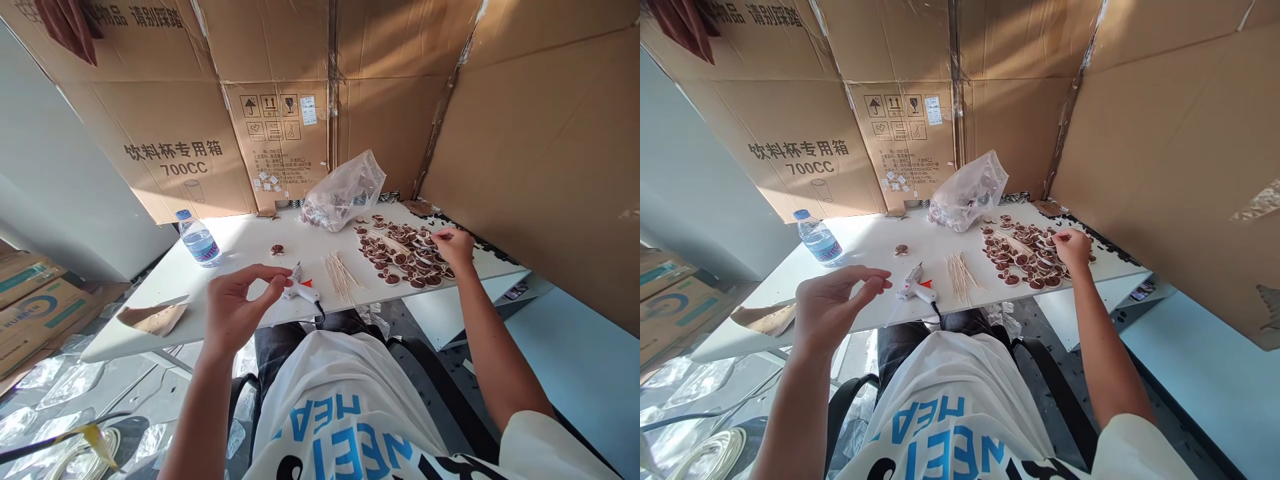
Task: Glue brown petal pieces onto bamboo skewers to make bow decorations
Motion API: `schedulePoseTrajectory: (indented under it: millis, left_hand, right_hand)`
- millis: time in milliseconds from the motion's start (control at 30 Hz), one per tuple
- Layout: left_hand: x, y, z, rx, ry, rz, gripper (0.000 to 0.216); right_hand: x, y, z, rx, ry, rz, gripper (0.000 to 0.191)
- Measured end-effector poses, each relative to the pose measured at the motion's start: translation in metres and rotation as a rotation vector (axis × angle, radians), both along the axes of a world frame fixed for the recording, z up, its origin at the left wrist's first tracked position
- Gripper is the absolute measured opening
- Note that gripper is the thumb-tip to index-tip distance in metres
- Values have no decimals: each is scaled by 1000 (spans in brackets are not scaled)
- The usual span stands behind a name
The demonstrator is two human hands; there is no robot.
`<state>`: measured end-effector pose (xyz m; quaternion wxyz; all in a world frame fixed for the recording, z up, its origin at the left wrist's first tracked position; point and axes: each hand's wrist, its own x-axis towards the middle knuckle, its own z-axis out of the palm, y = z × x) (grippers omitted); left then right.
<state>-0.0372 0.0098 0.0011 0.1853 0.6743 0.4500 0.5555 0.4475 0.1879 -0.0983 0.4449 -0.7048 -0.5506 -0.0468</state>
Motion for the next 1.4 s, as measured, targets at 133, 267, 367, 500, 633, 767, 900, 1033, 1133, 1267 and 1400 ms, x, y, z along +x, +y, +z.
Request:
schedulePoseTrajectory:
  millis: [133, 267, 367, 500, 633, 767, 900, 1033, 1133, 1267, 1400]
  left_hand:
    - [0, -2, 1, 9, 53, 42, 8]
    - [2, -2, 1, 14, 62, 66, 7]
    - [4, -2, 1, 21, 64, 69, 6]
    - [6, -2, 0, 54, 61, 73, 7]
    - [7, -3, 1, 86, -7, 110, 7]
    - [8, -2, -2, 106, -24, 141, 9]
    - [8, 0, -5, 110, -9, 89, 10]
    - [11, -1, -5, 104, -25, 74, 11]
    - [13, -2, -2, 94, -117, 60, 9]
    - [13, -1, -1, 83, -190, -15, 11]
    - [10, 0, -1, 132, -116, -5, 38]
  right_hand:
    - [-3, 2, -2, -122, 43, 37, 9]
    - [-25, -13, 13, -60, 22, 36, 18]
    - [-65, -33, 19, -63, 1, 194, 28]
    - [-130, -59, 9, -223, -56, 562, 22]
    - [-170, -67, -8, -324, -124, 655, 11]
    - [-181, -62, -21, -377, -171, 632, 14]
    - [-184, -60, -27, -396, -197, 592, 18]
    - [-187, -62, -28, -378, -213, 556, 19]
    - [-189, -63, -29, -341, -211, 544, 18]
    - [-191, -61, -31, -237, -173, 539, 14]
    - [-193, -60, -27, -95, -87, 530, 9]
